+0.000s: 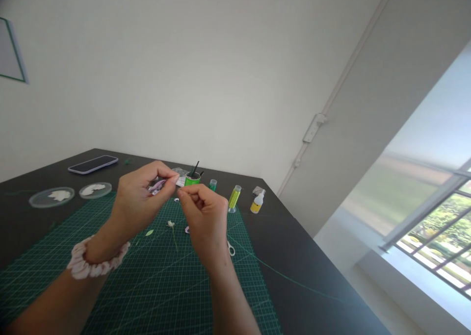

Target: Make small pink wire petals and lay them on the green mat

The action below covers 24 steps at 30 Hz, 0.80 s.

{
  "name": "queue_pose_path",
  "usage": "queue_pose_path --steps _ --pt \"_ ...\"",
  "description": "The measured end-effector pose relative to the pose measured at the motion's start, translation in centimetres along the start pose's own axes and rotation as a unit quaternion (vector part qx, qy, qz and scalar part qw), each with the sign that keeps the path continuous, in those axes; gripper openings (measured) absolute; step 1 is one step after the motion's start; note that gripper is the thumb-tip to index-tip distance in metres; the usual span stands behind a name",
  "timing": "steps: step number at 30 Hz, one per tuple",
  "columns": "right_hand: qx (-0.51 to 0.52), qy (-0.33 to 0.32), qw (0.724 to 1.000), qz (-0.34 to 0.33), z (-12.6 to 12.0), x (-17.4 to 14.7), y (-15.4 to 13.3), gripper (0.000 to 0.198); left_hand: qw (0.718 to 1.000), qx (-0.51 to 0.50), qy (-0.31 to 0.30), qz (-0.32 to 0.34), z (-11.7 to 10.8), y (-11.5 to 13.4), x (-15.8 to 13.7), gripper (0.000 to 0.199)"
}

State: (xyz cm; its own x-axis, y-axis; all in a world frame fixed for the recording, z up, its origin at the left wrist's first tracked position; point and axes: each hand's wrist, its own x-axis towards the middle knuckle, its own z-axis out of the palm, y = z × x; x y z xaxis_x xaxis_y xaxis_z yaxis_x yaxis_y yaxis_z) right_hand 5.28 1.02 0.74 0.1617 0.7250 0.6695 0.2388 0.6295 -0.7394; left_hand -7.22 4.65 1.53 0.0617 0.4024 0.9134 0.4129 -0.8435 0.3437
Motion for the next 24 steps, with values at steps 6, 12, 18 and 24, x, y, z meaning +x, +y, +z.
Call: queue_pose_path --steps 6,12,18,24 --pt "-0.101 0.025 0.991 -0.081 -0.5 -0.7 -0.4 0.014 0.999 -0.007 -0.039 0.027 -0.2 -0.3 0.1 0.015" --pt "-0.176 0.079 0.968 -0.163 -1.4 -0.1 -0.4 0.015 0.995 -0.018 -0.087 0.048 -0.8 0.0 0.3 0.015" --pt "-0.132 0.088 0.979 -0.130 -1.8 0.3 -0.3 0.012 0.989 -0.040 -0.118 0.082 -1.0 0.0 0.6 0.016" --pt "-0.064 0.092 0.991 -0.078 -1.8 0.8 -0.4 0.011 0.985 -0.052 -0.133 0.099 -1.0 0.2 0.8 0.017"
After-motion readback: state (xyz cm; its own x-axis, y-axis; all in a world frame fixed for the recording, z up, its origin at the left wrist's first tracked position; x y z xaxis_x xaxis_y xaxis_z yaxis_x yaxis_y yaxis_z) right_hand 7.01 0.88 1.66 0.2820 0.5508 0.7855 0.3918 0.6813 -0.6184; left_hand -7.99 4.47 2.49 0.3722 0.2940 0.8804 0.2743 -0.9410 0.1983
